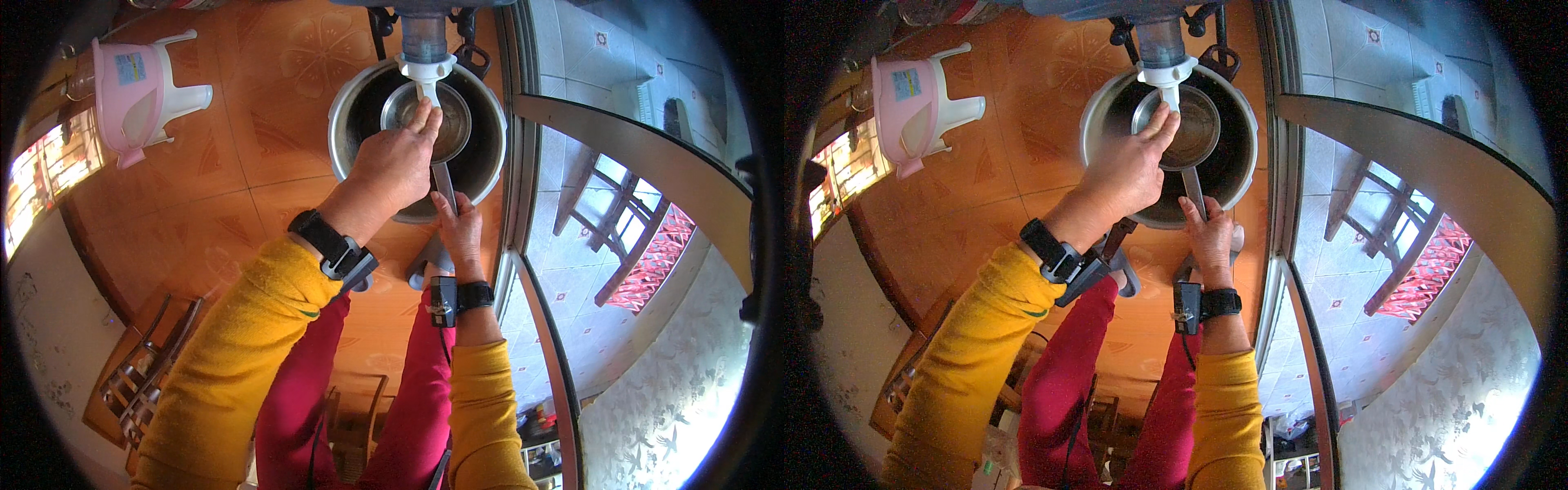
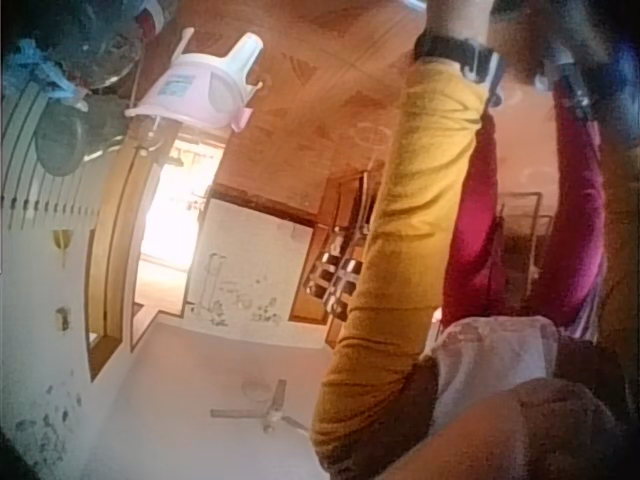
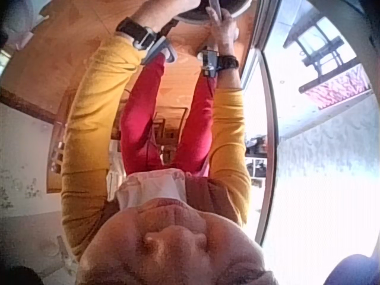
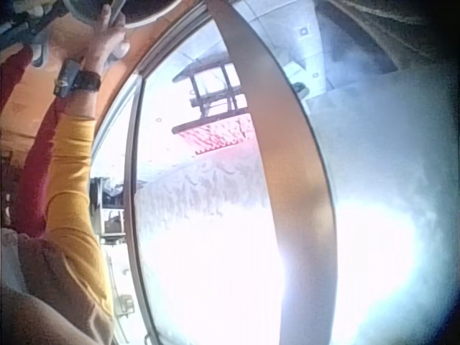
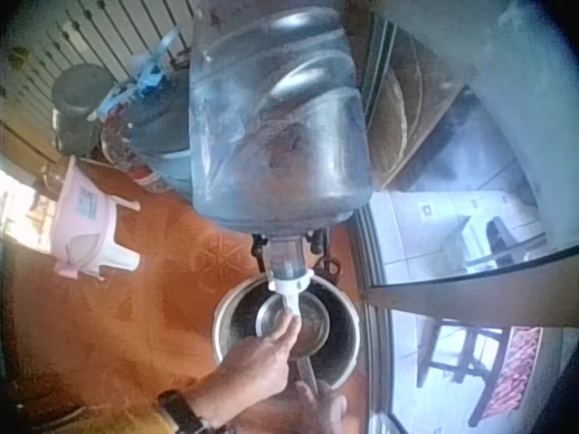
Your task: The person fills a metal bowl with water from the kitchen sink, then carries a pressure cooker to the stove and opens it. They pick up a small pot and walk to a water dispenser, where they fill the pot with water.
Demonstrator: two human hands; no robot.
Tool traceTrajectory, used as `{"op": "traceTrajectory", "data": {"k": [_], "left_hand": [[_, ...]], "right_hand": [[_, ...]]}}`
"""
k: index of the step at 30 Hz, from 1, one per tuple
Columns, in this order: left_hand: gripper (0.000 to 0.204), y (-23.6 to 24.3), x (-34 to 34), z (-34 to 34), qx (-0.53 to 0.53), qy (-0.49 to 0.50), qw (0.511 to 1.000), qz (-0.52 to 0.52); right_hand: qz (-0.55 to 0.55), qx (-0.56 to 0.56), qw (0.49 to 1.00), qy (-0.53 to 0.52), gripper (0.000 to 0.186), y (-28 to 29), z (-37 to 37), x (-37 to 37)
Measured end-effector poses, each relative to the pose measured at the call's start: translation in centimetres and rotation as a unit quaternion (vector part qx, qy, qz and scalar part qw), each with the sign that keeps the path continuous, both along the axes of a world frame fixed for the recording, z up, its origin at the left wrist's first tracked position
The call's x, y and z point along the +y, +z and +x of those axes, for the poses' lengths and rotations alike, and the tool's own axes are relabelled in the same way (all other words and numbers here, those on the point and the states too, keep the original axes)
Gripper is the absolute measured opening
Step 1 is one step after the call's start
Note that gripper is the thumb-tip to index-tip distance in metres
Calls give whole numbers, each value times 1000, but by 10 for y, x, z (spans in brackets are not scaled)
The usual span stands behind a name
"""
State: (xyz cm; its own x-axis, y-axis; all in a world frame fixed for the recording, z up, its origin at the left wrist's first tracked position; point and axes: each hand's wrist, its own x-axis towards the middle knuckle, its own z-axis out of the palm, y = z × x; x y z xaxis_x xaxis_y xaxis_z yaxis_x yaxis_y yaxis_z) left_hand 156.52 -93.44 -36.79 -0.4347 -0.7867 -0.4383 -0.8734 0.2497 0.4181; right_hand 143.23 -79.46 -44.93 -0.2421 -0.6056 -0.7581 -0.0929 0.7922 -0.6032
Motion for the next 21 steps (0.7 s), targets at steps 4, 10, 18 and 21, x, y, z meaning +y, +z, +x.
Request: {"op": "traceTrajectory", "data": {"k": [4,10,18,21], "left_hand": [[72,2,-3,0,-40,-30,998,46],[73,2,-3,1,-23,-20,999,30],[73,2,-1,0,-19,-10,1000,14],[73,3,-1,1,-9,-8,1000,16]], "right_hand": [[-13,19,999,27,33,-3,-3,2],[-3,16,998,58,43,-6,-9,3],[6,29,995,91,45,-5,-12,-1],[9,38,995,93,46,-7,-12,-2]]}}
